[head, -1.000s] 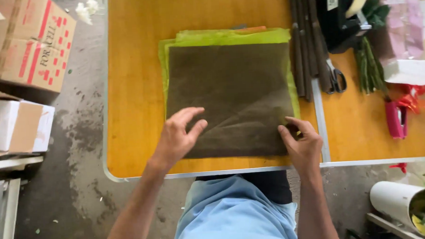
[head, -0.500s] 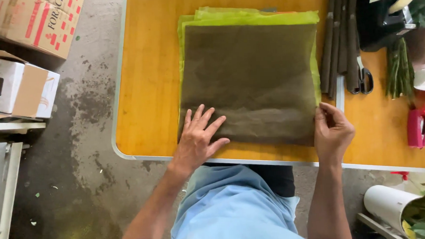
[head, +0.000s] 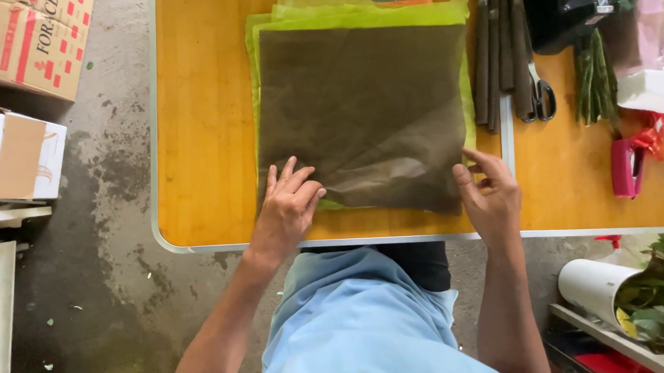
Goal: The person folds a dark brown sheet of paper around a thin stick, secures it with tape, and sets it aside. They repeat this process with a second sheet. Finally, they fold a bright green sheet of paper into a smaller rectangle.
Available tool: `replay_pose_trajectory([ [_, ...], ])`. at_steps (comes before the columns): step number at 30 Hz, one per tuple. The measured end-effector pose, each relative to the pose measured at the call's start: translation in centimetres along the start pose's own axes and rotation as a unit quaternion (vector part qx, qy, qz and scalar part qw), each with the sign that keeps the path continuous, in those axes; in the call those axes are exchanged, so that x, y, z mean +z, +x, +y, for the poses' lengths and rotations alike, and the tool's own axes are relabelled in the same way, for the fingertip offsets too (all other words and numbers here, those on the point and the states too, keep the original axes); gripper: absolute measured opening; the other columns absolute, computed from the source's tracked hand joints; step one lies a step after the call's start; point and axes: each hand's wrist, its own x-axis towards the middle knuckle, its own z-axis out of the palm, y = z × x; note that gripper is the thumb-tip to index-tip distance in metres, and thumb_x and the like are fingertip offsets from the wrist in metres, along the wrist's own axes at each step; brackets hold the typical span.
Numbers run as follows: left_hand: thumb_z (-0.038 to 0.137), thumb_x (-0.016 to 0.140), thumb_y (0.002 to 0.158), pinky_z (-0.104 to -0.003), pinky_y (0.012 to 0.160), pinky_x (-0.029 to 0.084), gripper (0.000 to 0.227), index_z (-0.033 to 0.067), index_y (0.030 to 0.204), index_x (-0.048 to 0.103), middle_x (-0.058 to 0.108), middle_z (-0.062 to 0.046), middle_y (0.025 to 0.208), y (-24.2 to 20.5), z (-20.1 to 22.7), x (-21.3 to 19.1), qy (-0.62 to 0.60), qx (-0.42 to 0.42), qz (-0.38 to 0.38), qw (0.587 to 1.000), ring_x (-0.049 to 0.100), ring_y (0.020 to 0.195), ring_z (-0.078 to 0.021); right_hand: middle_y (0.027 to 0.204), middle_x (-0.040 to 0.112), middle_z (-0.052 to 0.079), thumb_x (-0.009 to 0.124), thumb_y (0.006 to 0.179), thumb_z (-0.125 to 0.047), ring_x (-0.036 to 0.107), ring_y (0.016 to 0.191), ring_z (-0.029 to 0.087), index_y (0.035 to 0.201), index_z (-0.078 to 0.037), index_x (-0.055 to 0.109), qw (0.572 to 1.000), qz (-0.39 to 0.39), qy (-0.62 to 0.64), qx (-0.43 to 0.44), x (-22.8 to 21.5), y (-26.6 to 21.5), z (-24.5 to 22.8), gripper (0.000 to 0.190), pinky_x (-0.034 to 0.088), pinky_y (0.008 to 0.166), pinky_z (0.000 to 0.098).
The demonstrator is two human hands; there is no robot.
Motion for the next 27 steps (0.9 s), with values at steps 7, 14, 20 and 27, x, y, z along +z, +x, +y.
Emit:
replay_pose_trajectory([
  [7, 0.032, 0.059, 0.106, -0.065, 0.114, 0.037, 0.02, 0.017, 0.104, 0.072, 0.07, -0.009, 0.123, 0.2, 0.0, -0.5, -0.006, -0.012, 0.002, 1.0, 0.056, 0.136, -0.0375, 0.099, 0.072, 0.017, 0.074, 0.101, -0.012, 0.069, 0.089, 0.021, 0.128, -0.003, 0.073, 0.977, -0.012, 0.195, 0.087, 0.1, 0.3, -0.4, 0.028, 0.057, 0.085, 0.0345],
  [14, 0.031, 0.06, 0.105, -0.063, 0.113, 0.038, 0.02, 0.016, 0.103, 0.073, 0.072, -0.012, 0.122, -0.1, 0.4, -2.5, -0.047, -0.037, -0.001, 0.998, 0.058, 0.134, -0.0391, 0.108, 0.067, 0.021, 0.069, 0.103, -0.007, 0.066, 0.095, 0.023, 0.14, 0.0, 0.065, 0.985, -0.038, 0.155, 0.068, 1.0, 1.5, 0.8, 0.038, 0.057, 0.081, 0.0354],
  [20, 0.032, 0.061, 0.104, -0.059, 0.113, 0.041, 0.021, 0.0146, 0.102, 0.074, 0.073, -0.013, 0.119, -0.1, -0.5, -2.8, -0.054, -0.042, 0.009, 0.998, 0.06, 0.132, -0.0382, 0.092, 0.071, 0.007, 0.073, 0.098, -0.002, 0.068, 0.075, 0.008, 0.124, -0.003, 0.069, 0.935, 0.002, 0.312, 0.166, 1.5, 3.6, 3.0, 0.026, 0.06, 0.066, 0.0227],
  [27, 0.038, 0.064, 0.102, -0.057, 0.114, 0.041, 0.029, 0.0101, 0.102, 0.072, 0.073, -0.017, 0.114, -0.1, -0.7, -2.7, -0.065, -0.028, 0.021, 0.997, 0.062, 0.128, -0.0413, 0.097, 0.071, 0.02, 0.068, 0.092, 0.005, 0.066, 0.061, 0.016, 0.135, 0.001, 0.064, 0.926, -0.094, 0.33, 0.156, 0.3, 1.0, 0.2, 0.044, 0.059, 0.046, 0.0291],
])
